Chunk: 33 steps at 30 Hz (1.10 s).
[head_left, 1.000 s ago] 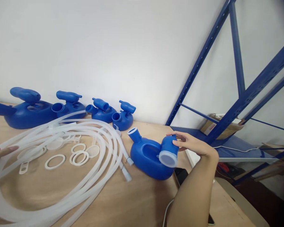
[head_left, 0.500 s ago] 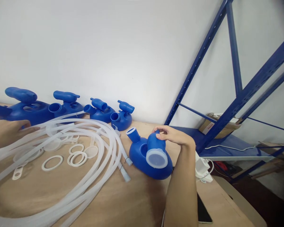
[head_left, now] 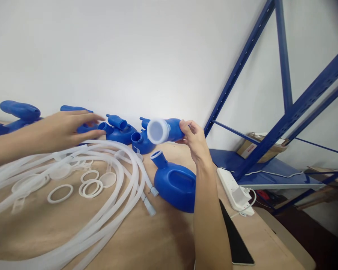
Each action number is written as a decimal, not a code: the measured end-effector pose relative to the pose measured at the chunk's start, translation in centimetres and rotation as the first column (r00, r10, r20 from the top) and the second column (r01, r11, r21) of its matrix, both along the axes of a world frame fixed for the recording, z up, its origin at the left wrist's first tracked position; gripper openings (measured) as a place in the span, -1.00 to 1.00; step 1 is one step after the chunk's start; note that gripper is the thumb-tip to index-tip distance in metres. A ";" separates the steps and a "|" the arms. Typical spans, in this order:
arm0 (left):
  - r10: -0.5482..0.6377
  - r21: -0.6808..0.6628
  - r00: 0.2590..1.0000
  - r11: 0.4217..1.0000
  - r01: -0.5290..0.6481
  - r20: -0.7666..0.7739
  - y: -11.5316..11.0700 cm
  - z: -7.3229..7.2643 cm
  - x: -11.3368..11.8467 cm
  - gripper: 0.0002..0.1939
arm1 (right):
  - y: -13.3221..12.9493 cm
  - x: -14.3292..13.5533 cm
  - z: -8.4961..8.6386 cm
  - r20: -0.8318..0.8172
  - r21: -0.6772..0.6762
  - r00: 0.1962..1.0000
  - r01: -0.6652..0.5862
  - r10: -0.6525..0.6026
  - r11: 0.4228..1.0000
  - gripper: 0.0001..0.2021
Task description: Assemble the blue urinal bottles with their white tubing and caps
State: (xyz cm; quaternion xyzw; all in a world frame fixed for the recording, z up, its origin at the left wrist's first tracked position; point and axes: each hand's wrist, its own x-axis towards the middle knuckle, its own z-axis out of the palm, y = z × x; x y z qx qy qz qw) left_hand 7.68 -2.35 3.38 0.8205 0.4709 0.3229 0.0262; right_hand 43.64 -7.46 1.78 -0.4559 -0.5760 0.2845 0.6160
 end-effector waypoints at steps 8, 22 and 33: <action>-0.275 0.278 0.957 0.930 0.239 0.096 -4.2 0.4 10.4 -0.11 | 0.0 -3.4 0.0 -0.005 -0.155 0.997 -0.073 0.073 0.985 -0.34; -0.313 0.103 0.945 0.947 0.304 0.097 -2.0 0.0 7.1 -0.44 | -1.5 -9.1 -1.6 0.644 0.105 0.765 -0.081 -0.006 0.991 -0.24; -0.124 0.124 0.990 0.983 0.132 -0.068 -2.5 1.9 4.5 -0.40 | -1.5 -13.2 -1.7 0.657 0.243 0.736 -0.003 -0.163 0.970 -0.28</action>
